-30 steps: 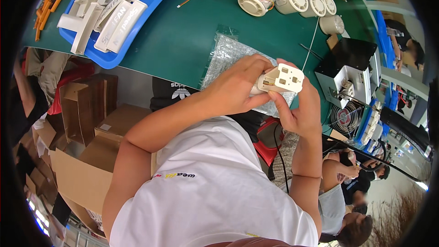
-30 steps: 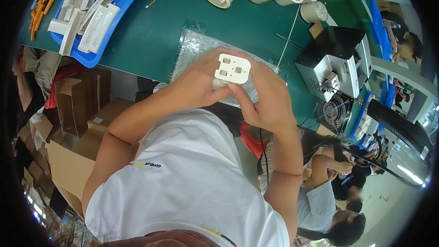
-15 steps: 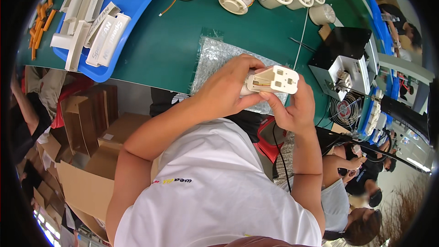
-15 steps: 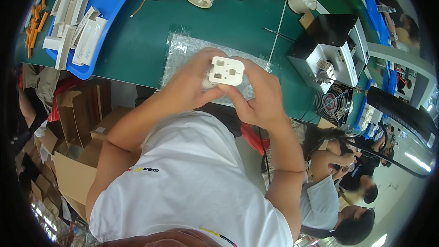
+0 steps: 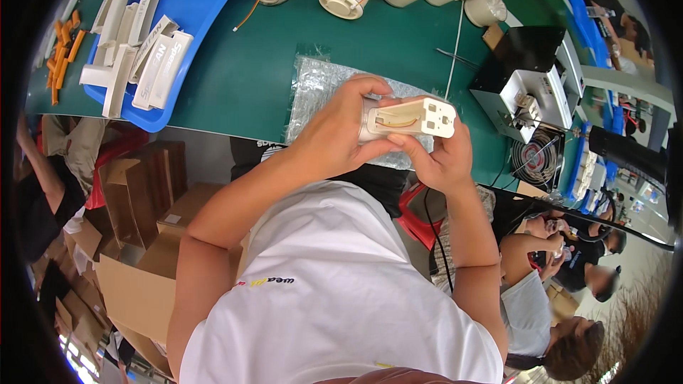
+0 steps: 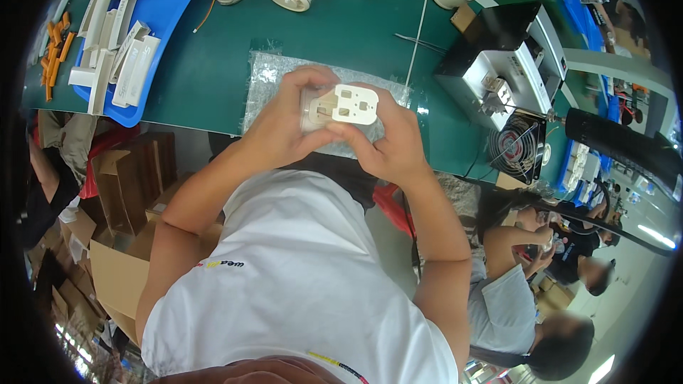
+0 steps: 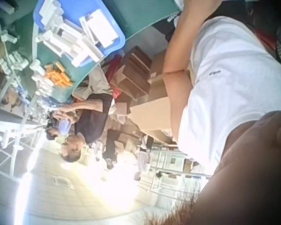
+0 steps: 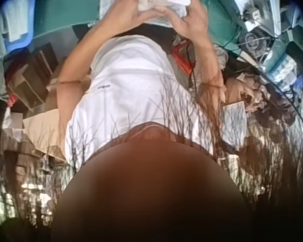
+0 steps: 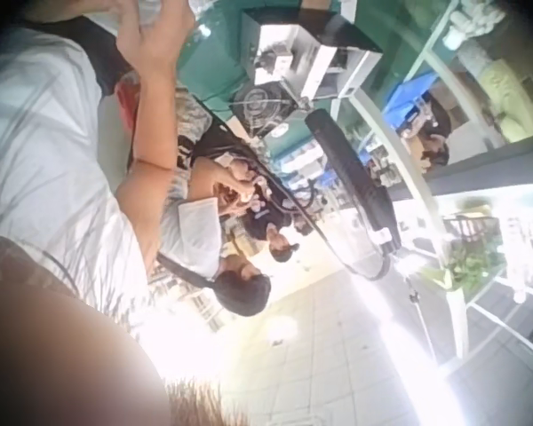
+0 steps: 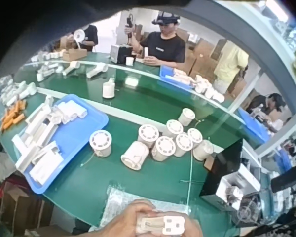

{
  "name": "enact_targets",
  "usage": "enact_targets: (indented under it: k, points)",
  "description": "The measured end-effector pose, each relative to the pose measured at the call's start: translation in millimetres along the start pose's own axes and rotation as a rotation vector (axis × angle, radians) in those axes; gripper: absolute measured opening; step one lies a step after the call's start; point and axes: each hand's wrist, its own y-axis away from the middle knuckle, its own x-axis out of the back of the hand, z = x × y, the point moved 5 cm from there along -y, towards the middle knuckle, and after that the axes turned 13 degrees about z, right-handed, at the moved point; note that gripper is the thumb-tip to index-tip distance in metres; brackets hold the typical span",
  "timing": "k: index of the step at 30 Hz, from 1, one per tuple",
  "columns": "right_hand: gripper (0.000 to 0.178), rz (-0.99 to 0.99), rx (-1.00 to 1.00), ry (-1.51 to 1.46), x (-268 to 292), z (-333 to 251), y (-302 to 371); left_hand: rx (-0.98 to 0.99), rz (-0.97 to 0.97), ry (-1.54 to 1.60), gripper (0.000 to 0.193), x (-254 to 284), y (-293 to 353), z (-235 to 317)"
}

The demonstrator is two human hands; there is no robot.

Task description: Assembling electronic sensor components by placing internal parts into plastic housings and using an electric hand tool.

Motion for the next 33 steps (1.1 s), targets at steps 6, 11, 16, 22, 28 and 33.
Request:
enact_targets:
  k: [6, 11, 16, 22, 28, 33]
  points:
    - [0.039, -0.089, 0.170, -0.082, -3.9, -7.3, -5.9, -0.417, 0.256, -0.279, 0.036, 23.1, 2.8, 38.2]
    - [0.041, -0.123, 0.254, -0.079, 7.0, -10.4, -2.0, -0.081, -0.094, 0.053, 0.021, 13.2, -5.8, 26.5]
    - [0.033, 0.212, 0.058, -0.279, 12.1, 10.2, 20.1, 0.008, -0.099, 0.517, 0.008, -4.9, -2.5, 7.0]
    - [0.050, 1.098, 0.305, 0.369, 137.4, -42.8, 34.7, 0.039, 0.341, 0.139, 0.006, -14.4, -5.7, 19.6]
    - [0.026, 1.405, 0.758, 0.551, 205.6, -109.2, -56.7, -0.056, 0.325, -0.009, 0.012, -30.6, -18.0, 26.0]
    - [0.047, 1.131, 0.503, -0.095, 223.6, -108.5, -31.0, -0.015, 0.360, -0.013, 0.016, -25.6, -17.8, 23.8]
